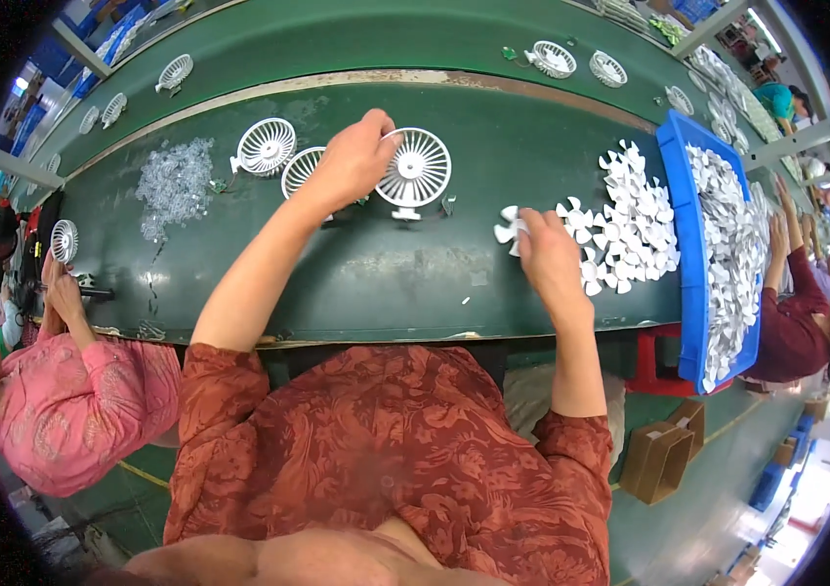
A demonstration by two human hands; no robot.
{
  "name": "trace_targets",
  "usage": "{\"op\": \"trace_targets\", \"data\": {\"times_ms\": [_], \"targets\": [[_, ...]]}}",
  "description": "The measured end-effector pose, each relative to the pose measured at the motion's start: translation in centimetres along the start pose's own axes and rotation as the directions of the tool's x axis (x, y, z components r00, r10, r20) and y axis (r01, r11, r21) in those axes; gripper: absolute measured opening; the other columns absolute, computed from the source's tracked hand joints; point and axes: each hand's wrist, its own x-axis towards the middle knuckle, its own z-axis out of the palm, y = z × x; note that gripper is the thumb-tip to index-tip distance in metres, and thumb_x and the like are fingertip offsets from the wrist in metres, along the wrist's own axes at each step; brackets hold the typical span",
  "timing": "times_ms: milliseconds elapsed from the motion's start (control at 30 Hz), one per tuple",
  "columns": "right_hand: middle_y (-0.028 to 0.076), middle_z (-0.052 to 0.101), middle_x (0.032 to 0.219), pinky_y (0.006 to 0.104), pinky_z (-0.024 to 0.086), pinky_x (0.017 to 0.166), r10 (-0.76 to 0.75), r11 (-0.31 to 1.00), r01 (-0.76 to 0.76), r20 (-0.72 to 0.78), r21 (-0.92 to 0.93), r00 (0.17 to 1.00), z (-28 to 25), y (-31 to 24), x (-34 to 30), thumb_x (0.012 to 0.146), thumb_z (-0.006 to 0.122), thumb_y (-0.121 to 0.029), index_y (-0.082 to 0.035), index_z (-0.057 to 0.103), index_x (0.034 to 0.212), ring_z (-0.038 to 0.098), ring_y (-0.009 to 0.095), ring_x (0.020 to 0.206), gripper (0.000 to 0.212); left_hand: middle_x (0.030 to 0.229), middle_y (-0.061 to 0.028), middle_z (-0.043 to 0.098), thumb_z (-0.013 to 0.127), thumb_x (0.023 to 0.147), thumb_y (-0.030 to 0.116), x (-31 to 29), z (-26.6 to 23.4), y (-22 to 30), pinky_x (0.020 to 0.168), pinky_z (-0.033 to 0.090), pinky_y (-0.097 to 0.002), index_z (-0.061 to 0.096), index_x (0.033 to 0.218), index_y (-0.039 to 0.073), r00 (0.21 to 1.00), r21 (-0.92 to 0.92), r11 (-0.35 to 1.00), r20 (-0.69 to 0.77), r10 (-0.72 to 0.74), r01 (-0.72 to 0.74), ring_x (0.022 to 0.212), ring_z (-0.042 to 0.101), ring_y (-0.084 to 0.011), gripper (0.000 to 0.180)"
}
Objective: The person assembles mini fans by picking up fan blades and pressing them into the fan casings, then placing the assembled units onto the conveyor belt.
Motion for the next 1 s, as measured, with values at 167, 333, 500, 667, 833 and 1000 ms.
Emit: {"op": "trace_targets", "data": {"times_ms": [167,333,500,667,833,1000], "targets": [[0.019,0.055,0.1,0.0391,0.046,0.078,-0.227,0.963,0.205,0.121,0.174,0.966,-0.1,-3.5,1.1,0.08,0.054,0.001,-0.003,0.058,0.115,0.057,0.036,0.089,0.036,0.091,-0.0084,0.063,0.053,0.095,0.027,-4.1,1.7,-1.6,0.054,0.05,-0.0253,0.058,0.1,-0.003,0.945,-0.804,0.499,0.245,-0.218,0.324,0.073,0.063,-0.0114,0.031],[0.017,0.056,0.092,0.0416,0.048,0.074,-0.118,0.98,0.087,0.171,0.178,0.978,0.1,-4.1,1.5,0.077,0.064,-0.005,-0.004,0.06,0.11,0.058,0.036,0.082,0.033,0.099,-0.0109,0.062,0.051,0.096,0.031,-6.5,1.1,-1.2,0.064,0.058,-0.028,0.052,0.109,-0.004,0.892,-0.876,0.198,0.4,-0.209,0.439,0.08,0.066,-0.0158,0.037],[0.011,0.055,0.082,0.0332,0.048,0.053,-0.053,0.966,0.098,-0.185,0.24,0.981,-0.2,-6.9,2.0,0.077,0.072,-0.014,-0.004,0.061,0.104,0.058,0.023,0.06,0.031,0.096,-0.0092,0.063,0.05,0.097,0.04,-7.0,1.8,-2.2,0.068,0.057,-0.0268,0.053,0.107,-0.002,0.919,-0.885,0.246,0.381,-0.106,0.395,0.08,0.066,-0.0137,0.043],[0.009,0.055,0.086,0.0364,0.049,0.055,-0.328,0.916,0.354,-0.155,0.188,0.932,0.6,-12.0,1.8,0.075,0.072,-0.014,-0.007,0.059,0.105,0.059,0.026,0.066,0.034,0.091,-0.0066,0.063,0.051,0.096,0.043,-7.6,2.0,-2.2,0.068,0.055,-0.0259,0.054,0.105,0.001,0.912,-0.899,0.164,0.386,-0.139,0.406,0.078,0.064,-0.012,0.043],[0.01,0.053,0.085,0.0398,0.048,0.055,-0.352,0.926,0.365,-0.123,0.101,0.928,3.0,-12.5,2.7,0.074,0.072,-0.011,-0.006,0.057,0.105,0.059,0.029,0.072,0.035,0.095,-0.0062,0.061,0.059,0.092,0.025,-8.1,2.7,-1.6,0.073,0.048,-0.025,0.055,0.108,-0.003,0.957,-0.885,0.368,0.241,-0.159,0.284,0.084,0.057,-0.0096,0.033],[0.013,0.056,0.092,0.037,0.049,0.06,-0.323,0.905,0.365,-0.206,0.217,0.924,3.0,-12.3,2.5,0.074,0.072,-0.012,-0.003,0.058,0.107,0.06,0.03,0.079,0.037,0.094,-0.0107,0.064,0.063,0.087,0.019,-8.1,3.2,-2.2,0.075,0.049,-0.0286,0.056,0.109,-0.005,0.991,-0.818,0.562,0.072,-0.112,0.123,0.084,0.06,-0.0137,0.033]]}}
